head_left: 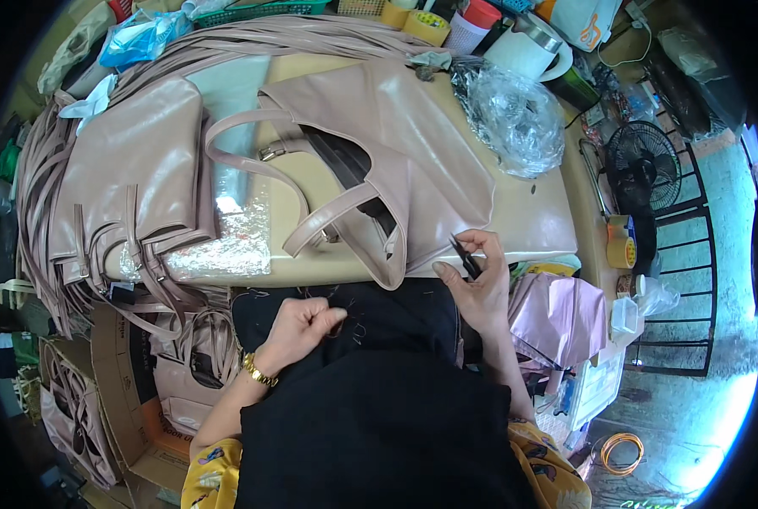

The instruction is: The person attaches tags to leather tote bags, wipes the surfaces of the bags with a cloth, and places the completed bags into a cardboard box.

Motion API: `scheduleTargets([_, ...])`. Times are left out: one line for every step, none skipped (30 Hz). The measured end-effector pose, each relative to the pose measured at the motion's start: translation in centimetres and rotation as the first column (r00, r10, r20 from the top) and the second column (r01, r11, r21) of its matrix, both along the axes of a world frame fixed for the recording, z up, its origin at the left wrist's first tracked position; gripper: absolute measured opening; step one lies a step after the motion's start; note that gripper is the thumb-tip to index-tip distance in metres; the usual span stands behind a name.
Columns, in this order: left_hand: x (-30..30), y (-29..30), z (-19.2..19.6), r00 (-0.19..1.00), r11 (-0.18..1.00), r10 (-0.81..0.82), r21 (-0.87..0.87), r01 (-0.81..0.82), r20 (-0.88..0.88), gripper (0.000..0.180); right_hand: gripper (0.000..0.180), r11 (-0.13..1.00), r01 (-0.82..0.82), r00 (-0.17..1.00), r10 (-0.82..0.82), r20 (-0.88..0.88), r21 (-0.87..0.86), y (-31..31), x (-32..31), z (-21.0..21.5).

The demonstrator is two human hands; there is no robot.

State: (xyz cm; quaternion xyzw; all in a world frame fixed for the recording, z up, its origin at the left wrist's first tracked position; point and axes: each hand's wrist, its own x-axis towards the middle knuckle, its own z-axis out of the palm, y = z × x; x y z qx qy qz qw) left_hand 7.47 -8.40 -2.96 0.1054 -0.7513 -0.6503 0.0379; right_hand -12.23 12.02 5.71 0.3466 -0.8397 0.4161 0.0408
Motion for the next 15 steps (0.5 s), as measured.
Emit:
scheduleTargets([0.5, 0.6, -0.3, 0.992, 0.993, 0.084, -0.072, -0.091, -0.098, 0.013, 0.039, 0.997, -0.006, 0.995, 0.013, 0.096, -0.076, -0.6, 0.5, -0.3])
scheduleTargets([0.7, 1.5, -0.5, 0.967, 0.973, 0.159, -0.135, -0.187, -0.200, 0.011, 0.043, 0.988, -0.004, 0.981, 0.033, 0.190, -0.152, -1.7, 1.6, -0.8])
scheduleTargets([0.9, 1.2, 0.1, 0.970, 0.970, 0.135, -0.174, -0.171, -0.202, 0.009, 0.047, 0.973, 0.010, 0.959, 0.057, 0.279, -0.232, -2.7, 2.4, -1.2])
scheduleTargets([0.8, 1.0, 1.2, 0.973, 0.964, 0.107, -0.217, -0.152, -0.204, 0.009, 0.046, 0.981, -0.044, 0.985, 0.074, 0.157, -0.189, -3.5, 2.4, -2.1])
scheduleTargets([1.3, -0.7, 3.0, 0.995, 0.974, -0.005, -0.225, -0.017, -0.096, 0.010, 0.044, 0.986, -0.089, 0.995, 0.094, 0.034, -0.139, -4.4, 1.9, -3.5])
scheduleTargets([1.6, -1.9, 4.7, 0.994, 0.969, -0.110, -0.218, 0.112, 0.019, 0.014, 0.043, 0.988, -0.130, 0.989, 0.123, -0.085, -0.083, -5.1, 1.5, -4.3])
scheduleTargets([1.6, -2.7, 5.9, 0.999, 0.949, 0.016, -0.315, -0.028, -0.041, 0.018, 0.047, 0.973, -0.219, 0.975, 0.216, -0.052, -0.073, -5.6, 1.2, -3.9])
scheduleTargets([1.2, -3.2, 7.5, 0.977, 0.929, 0.176, -0.308, -0.206, -0.123, 0.026, 0.046, 0.971, -0.238, 0.968, 0.236, -0.084, -0.023, -5.2, 1.1, -2.8])
scheduleTargets([0.6, -3.9, 8.6, 0.898, 0.866, 0.297, -0.305, -0.396, -0.324, 0.029, 0.046, 0.965, -0.261, 0.958, 0.262, -0.118, 0.027, -4.1, 1.0, -0.9])
scheduleTargets([0.1, -4.9, 9.7, 0.795, 0.746, 0.341, -0.370, -0.554, -0.502, 0.033, 0.046, 0.959, -0.273, 0.947, 0.282, -0.152, 0.081, -2.7, 0.5, 0.5])
scheduleTargets([-0.5, -6.4, 11.6, 0.754, 0.596, 0.288, -0.506, -0.624, -0.591, 0.032, 0.045, 0.961, -0.248, 0.955, 0.264, -0.136, 0.122, -1.0, -0.3, 1.5])
scheduleTargets([-0.3, -7.7, 12.5, 0.783, 0.567, 0.320, -0.554, -0.609, -0.533, 0.032, 0.043, 0.959, -0.229, 0.961, 0.250, -0.117, 0.165, 0.7, -1.2, 2.3])
scheduleTargets([-0.4, -9.0, 12.6, 0.816, 0.555, 0.336, -0.601, -0.575, -0.470, 0.037, 0.044, 0.969, -0.189, 0.965, 0.213, -0.150, 0.159, 2.3, -2.2, 1.9])
scheduleTargets([-1.0, -10.0, 12.8, 0.846, 0.549, 0.349, -0.644, -0.534, -0.403, 0.042, 0.044, 0.978, -0.143, 0.968, 0.170, -0.182, 0.154, 3.9, -3.1, 0.8])
scheduleTargets([-2.5, -10.4, 12.8, 0.886, 0.474, 0.260, -0.749, -0.463, -0.384, 0.047, 0.045, 0.985, -0.097, 0.968, 0.127, -0.215, 0.145, 4.8, -3.7, -0.3])
